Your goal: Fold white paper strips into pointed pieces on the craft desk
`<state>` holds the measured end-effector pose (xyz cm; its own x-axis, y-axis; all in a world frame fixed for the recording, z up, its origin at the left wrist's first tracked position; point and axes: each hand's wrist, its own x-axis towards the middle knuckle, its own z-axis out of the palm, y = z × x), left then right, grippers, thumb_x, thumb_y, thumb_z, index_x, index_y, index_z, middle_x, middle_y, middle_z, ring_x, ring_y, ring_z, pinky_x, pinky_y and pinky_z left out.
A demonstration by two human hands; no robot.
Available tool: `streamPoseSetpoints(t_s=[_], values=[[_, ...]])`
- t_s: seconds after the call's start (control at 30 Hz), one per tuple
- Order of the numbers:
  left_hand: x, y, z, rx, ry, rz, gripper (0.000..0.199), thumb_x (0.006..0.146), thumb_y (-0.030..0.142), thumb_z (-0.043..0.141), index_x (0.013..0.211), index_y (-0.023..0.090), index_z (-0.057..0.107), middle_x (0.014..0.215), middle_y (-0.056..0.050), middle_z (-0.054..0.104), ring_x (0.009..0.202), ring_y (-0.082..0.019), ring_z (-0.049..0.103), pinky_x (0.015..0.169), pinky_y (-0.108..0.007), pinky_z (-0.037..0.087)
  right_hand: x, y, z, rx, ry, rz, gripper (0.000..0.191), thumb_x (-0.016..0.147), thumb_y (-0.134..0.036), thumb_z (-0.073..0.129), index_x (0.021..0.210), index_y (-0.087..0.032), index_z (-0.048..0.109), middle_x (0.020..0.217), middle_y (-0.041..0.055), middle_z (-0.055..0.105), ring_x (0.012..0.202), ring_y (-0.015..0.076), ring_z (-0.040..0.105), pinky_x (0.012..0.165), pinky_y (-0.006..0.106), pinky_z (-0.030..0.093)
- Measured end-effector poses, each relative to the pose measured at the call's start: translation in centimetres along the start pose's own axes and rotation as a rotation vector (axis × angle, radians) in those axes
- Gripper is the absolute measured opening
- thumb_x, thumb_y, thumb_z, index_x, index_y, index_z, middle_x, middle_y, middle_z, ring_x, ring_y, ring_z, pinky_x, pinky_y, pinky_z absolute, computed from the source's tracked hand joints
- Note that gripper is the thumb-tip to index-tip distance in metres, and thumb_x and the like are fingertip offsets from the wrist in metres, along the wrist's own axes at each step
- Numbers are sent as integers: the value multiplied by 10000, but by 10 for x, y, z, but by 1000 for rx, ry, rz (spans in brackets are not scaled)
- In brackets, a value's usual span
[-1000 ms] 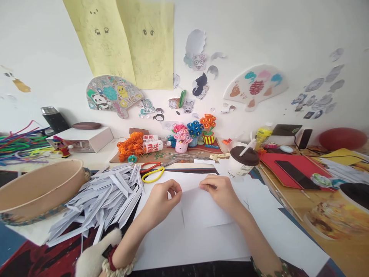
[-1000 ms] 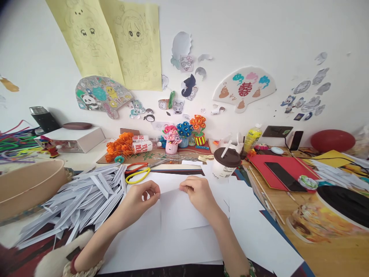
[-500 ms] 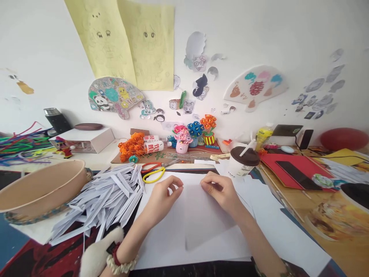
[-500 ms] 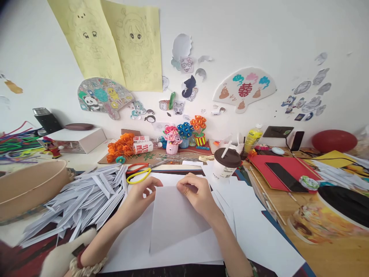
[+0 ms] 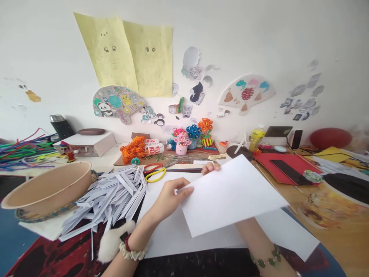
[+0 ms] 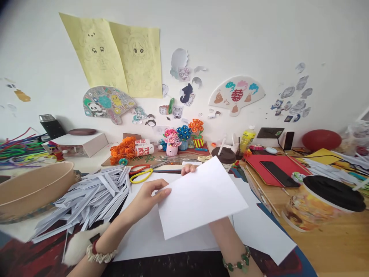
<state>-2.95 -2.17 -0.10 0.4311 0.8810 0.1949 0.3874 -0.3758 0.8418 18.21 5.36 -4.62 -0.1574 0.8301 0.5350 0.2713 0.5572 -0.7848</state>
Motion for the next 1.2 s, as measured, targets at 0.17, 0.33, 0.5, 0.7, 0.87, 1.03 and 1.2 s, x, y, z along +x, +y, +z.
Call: streamPoseSetpoints(t_s=[0.17,0.33,0.5,0.7,0.87,1.03,1.2], values=[[4,-5,-17,269,197,29,219,856,330,494,788,175,634,798,-40,680,748,-184,589,693,-275,402,-18,-18,-36,238,260,196,655,886,-693,281,1130,-212,651,988,118,709,827,225,666,709,370,470],[13,-2,-31,476,198,66,214,860,273,460,828,191,655,813,-50,689,776,-203,597,707,-288,384,-28,-41,-27,-78,645,-16,341,877,-465,538,1057,-219,691,1111,104,689,1052,265,614,913,416,444],[24,-1,-39,476,85,34,203,819,269,482,777,189,664,785,-26,679,741,-184,590,655,-261,387,-32,-47,-10,-501,204,-146,199,866,-369,605,967,-257,734,1052,68,717,1047,272,607,986,463,369],[22,1,-46,473,-182,26,137,671,281,666,557,207,644,594,2,648,594,-169,584,572,-243,388,-34,-37,-2,-228,-127,165,199,821,-331,618,740,-177,716,817,64,727,795,221,654,735,337,478],[24,-2,-15,376,-105,76,183,797,312,552,848,205,691,905,-38,712,783,-175,624,677,-257,433,-37,-39,14,-191,-299,125,165,815,-290,616,741,-176,710,781,43,700,756,195,628,697,309,462],[25,-22,9,128,24,-75,128,732,257,589,753,159,669,793,-37,698,717,-165,595,632,-255,431,-39,-30,31,-220,-260,41,152,827,-242,603,717,-175,684,734,34,648,708,176,585,644,286,427],[24,-37,7,44,-24,-119,220,752,292,562,799,125,696,807,-62,712,711,-163,615,618,-247,448,-40,-22,36,-192,-207,62,174,820,-181,561,670,-188,647,704,23,628,689,169,571,641,282,436]])
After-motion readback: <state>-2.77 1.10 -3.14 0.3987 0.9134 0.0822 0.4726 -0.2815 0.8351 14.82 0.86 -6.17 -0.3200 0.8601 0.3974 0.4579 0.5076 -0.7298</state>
